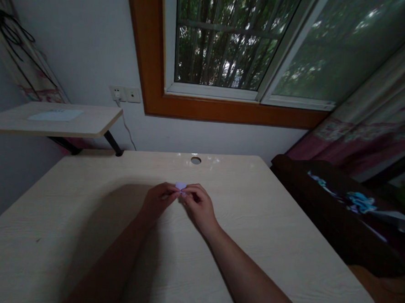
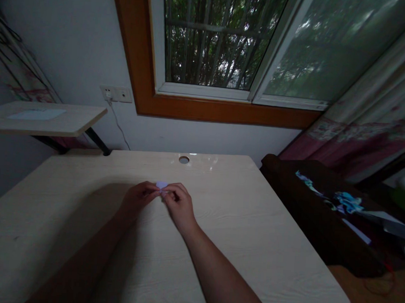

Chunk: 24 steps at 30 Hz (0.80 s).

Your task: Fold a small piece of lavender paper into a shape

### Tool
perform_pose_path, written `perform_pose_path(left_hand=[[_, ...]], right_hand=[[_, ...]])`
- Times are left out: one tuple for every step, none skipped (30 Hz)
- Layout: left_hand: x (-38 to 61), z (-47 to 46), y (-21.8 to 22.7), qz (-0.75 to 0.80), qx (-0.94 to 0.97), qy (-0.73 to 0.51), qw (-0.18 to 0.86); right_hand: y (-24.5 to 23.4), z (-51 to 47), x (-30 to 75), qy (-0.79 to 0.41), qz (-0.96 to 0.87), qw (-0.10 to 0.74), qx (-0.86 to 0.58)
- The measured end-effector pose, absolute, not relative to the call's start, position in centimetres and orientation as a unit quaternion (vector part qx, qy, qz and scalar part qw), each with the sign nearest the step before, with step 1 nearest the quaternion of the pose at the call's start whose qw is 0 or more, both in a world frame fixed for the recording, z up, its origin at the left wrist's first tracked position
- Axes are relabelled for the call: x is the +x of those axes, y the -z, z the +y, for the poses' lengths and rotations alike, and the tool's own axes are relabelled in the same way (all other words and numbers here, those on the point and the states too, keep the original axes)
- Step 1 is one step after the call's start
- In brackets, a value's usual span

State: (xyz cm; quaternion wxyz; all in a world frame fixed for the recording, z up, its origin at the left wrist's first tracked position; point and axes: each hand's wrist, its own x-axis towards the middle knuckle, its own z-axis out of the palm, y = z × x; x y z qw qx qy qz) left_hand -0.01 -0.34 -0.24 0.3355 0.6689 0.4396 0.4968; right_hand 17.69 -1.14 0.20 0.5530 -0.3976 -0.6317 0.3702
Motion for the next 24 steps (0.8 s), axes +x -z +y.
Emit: perform_pose_path(left_hand=[[0.00, -0.42, 0.10, 0.438, 0.669, -0.499, 0.334], [0.02, -0.50, -0.04, 0.436, 0.670, -0.499, 0.335], [0.05, -0.59, -0.16, 0.434, 0.669, -0.501, 0.336], [0.09, -0.66, -0.25, 0.434, 0.667, -0.503, 0.337], [0.12, -0.71, -0.30, 0.434, 0.665, -0.504, 0.339], [0.14, -0.74, -0.31, 0.436, 0.665, -0.503, 0.340], [0.15, -0.74, -0.29, 0.437, 0.665, -0.502, 0.340], [0.16, -0.71, -0.24, 0.437, 0.667, -0.499, 0.339], [0.15, -0.67, -0.16, 0.435, 0.670, -0.497, 0.337], [0.14, -0.63, -0.09, 0.432, 0.674, -0.496, 0.335], [0.13, -0.60, -0.03, 0.429, 0.678, -0.495, 0.334], [0.11, -0.59, -0.01, 0.426, 0.681, -0.494, 0.333], [0.10, -0.62, -0.02, 0.424, 0.683, -0.493, 0.333], [0.08, -0.67, -0.07, 0.424, 0.683, -0.492, 0.334], [0.05, -0.76, -0.15, 0.423, 0.683, -0.490, 0.339], [0.02, -0.86, -0.25, 0.423, 0.682, -0.486, 0.345], [-0.02, -0.97, -0.35, 0.423, 0.679, -0.484, 0.354], [-0.05, -1.06, -0.43, 0.424, 0.675, -0.481, 0.365], [-0.08, -1.13, -0.46, 0.426, 0.669, -0.481, 0.374], [-0.09, -1.16, -0.44, 0.430, 0.660, -0.482, 0.383], [-0.08, -1.15, -0.37, 0.434, 0.651, -0.485, 0.391], [-0.04, -1.10, -0.24, 0.437, 0.640, -0.491, 0.397], [0.01, -1.03, -0.09, 0.438, 0.632, -0.497, 0.403], [0.07, -0.95, 0.08, 0.439, 0.625, -0.501, 0.407]], right_hand=[[-0.28, -1.12, 17.73, -0.372, -0.633, 0.553, -0.394], [-0.32, -1.10, 17.77, -0.373, -0.633, 0.554, -0.392], [-0.35, -1.07, 17.82, -0.375, -0.632, 0.553, -0.392], [-0.37, -1.02, 17.88, -0.376, -0.631, 0.553, -0.393], [-0.37, -0.97, 17.94, -0.378, -0.630, 0.552, -0.394], [-0.36, -0.90, 18.00, -0.380, -0.629, 0.552, -0.395], [-0.35, -0.84, 18.06, -0.384, -0.627, 0.551, -0.395], [-0.33, -0.77, 18.11, -0.390, -0.624, 0.550, -0.394], [-0.30, -0.71, 18.15, -0.400, -0.620, 0.550, -0.391], [-0.26, -0.66, 18.17, -0.411, -0.615, 0.550, -0.387], [-0.21, -0.62, 18.17, -0.425, -0.608, 0.551, -0.383], [-0.15, -0.60, 18.16, -0.438, -0.600, 0.552, -0.378], [-0.08, -0.59, 18.14, -0.450, -0.593, 0.552, -0.376], [-0.03, -0.59, 18.11, -0.459, -0.586, 0.553, -0.375], [0.02, -0.60, 18.08, -0.464, -0.581, 0.554, -0.375], [0.05, -0.61, 18.06, -0.466, -0.577, 0.555, -0.376], [0.06, -0.63, 18.04, -0.466, -0.577, 0.555, -0.377], [0.06, -0.64, 18.03, -0.463, -0.579, 0.555, -0.378], [0.05, -0.65, 18.03, -0.459, -0.582, 0.554, -0.379], [0.04, -0.66, 18.04, -0.455, -0.586, 0.553, -0.379], [0.02, -0.66, 18.05, -0.451, -0.590, 0.552, -0.379], [0.01, -0.67, 18.06, -0.446, -0.595, 0.551, -0.379], [0.00, -0.67, 18.07, -0.443, -0.598, 0.550, -0.379], [-0.01, -0.68, 18.07, -0.440, -0.600, 0.550, -0.379]])
